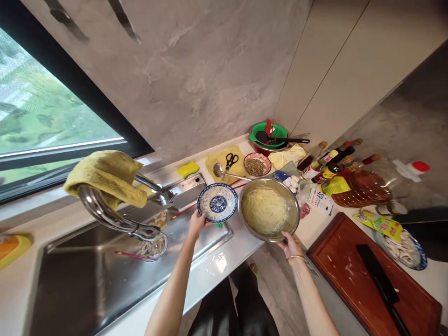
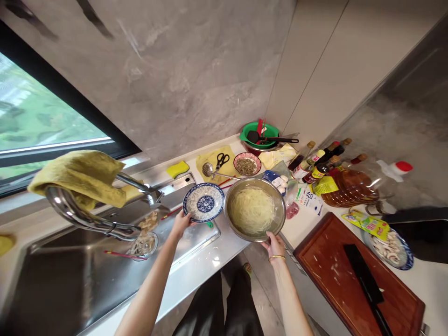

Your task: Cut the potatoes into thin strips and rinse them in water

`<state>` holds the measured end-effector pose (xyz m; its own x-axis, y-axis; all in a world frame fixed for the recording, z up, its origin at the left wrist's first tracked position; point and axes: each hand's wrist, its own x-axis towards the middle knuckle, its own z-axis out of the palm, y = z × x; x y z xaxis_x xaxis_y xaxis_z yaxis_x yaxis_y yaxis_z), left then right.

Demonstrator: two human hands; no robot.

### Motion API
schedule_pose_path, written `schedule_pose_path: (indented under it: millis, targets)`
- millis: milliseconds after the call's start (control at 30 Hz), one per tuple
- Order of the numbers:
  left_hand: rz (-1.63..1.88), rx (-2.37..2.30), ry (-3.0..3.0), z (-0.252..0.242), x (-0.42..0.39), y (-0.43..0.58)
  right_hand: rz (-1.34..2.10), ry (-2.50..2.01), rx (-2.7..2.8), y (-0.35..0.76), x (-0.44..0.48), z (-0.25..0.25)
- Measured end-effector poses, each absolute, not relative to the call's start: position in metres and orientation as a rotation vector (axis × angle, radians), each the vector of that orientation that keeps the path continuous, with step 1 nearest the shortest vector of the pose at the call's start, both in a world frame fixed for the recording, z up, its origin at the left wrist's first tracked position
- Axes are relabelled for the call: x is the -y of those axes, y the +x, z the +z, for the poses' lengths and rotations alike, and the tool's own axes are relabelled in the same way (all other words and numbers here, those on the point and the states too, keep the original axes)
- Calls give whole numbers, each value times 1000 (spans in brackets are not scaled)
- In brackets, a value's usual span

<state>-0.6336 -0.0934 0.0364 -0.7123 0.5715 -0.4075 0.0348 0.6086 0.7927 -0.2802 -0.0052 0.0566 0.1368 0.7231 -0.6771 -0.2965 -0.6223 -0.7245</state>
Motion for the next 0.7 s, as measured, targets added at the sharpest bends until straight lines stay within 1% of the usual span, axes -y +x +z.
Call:
schedule_pose_path:
  millis: [200, 300, 367, 433, 500, 567, 633, 700]
  targets:
    - [1153, -1937, 195, 39, 171, -628, 1694, -1508, 439, -348, -7, 54]
    - [1081, -1829, 103, 40, 197, -604, 1820, -1442, 599, -370, -6, 54]
    - [1019, -1783, 83, 43, 205, -581, 1849, -1474, 710, -370, -5, 55]
    - [981, -1748, 92, 44, 205, -555, 1698, -1615, 947, -355, -10, 57]
    - [938, -1720, 101, 43, 199, -528, 1391, -1767, 1171, -329, -25, 59]
    - [925, -1676, 126, 39, 188, -500, 1152, -1832, 1168, -299, -52, 62]
    - [950, -1627, 157, 34, 173, -474, 989, -1881, 1139, -272, -85, 64]
    - [978, -1579, 188, 29, 155, -449, 924, -1871, 1106, -249, -117, 62]
